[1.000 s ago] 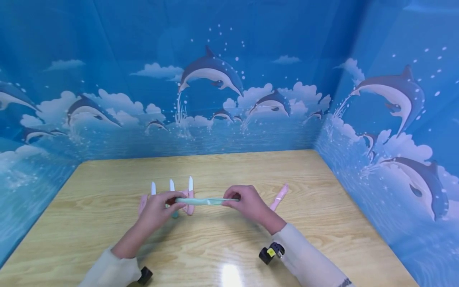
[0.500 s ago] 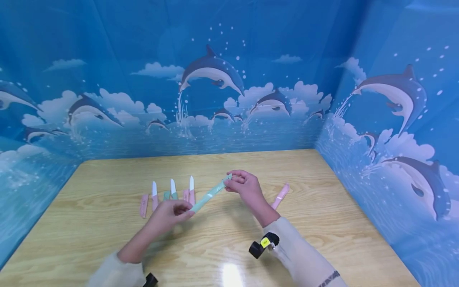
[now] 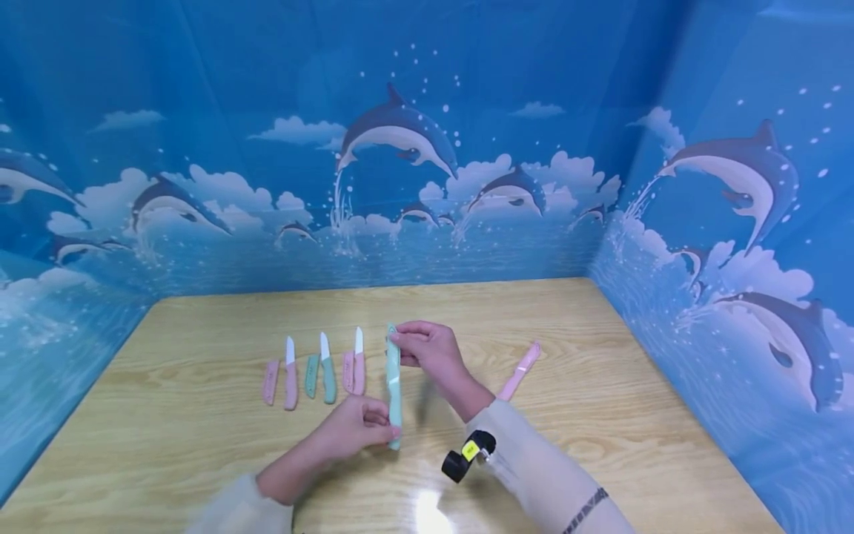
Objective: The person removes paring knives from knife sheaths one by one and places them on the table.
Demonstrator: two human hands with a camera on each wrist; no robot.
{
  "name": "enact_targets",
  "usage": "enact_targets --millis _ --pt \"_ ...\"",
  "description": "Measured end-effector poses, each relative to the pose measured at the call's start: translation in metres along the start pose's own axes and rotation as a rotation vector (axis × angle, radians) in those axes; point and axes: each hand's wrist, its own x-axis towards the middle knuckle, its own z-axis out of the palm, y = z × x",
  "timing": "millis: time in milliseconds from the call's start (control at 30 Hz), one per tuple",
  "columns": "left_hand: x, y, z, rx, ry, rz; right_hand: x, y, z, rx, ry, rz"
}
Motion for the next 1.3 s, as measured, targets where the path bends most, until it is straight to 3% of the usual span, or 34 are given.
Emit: enact_targets --millis 133,333,533,733,967,1300 --pt "0.002 -0.001 0.005 -0.076 0.000 -0.033 -0.001 -0.001 0.001 -0.009 0.017 -0.018" --pt "0.004 -0.002 0.001 -0.135 0.056 -0.069 0.000 -0.001 0.000 -0.006 0.016 -0.037" --pt "0.009 0.004 -0.007 -0.344 0.087 -0.113 -0.001 0.001 0.002 0.002 -0.001 -0.019" --pt "0.015 0.008 -0.012 -0.480 0.047 -0.115 -0.004 0.002 0.006 -0.012 -0.019 -0.021" --pt "0.020 0.007 -0.007 -0.492 0.095 -0.102 -0.008 0.007 0.009 -0.036 -0.028 -0.014" --pt "0.019 0.007 -0.009 -0.472 0.103 -0.089 -0.008 0.011 0.009 -0.023 -0.027 -0.040"
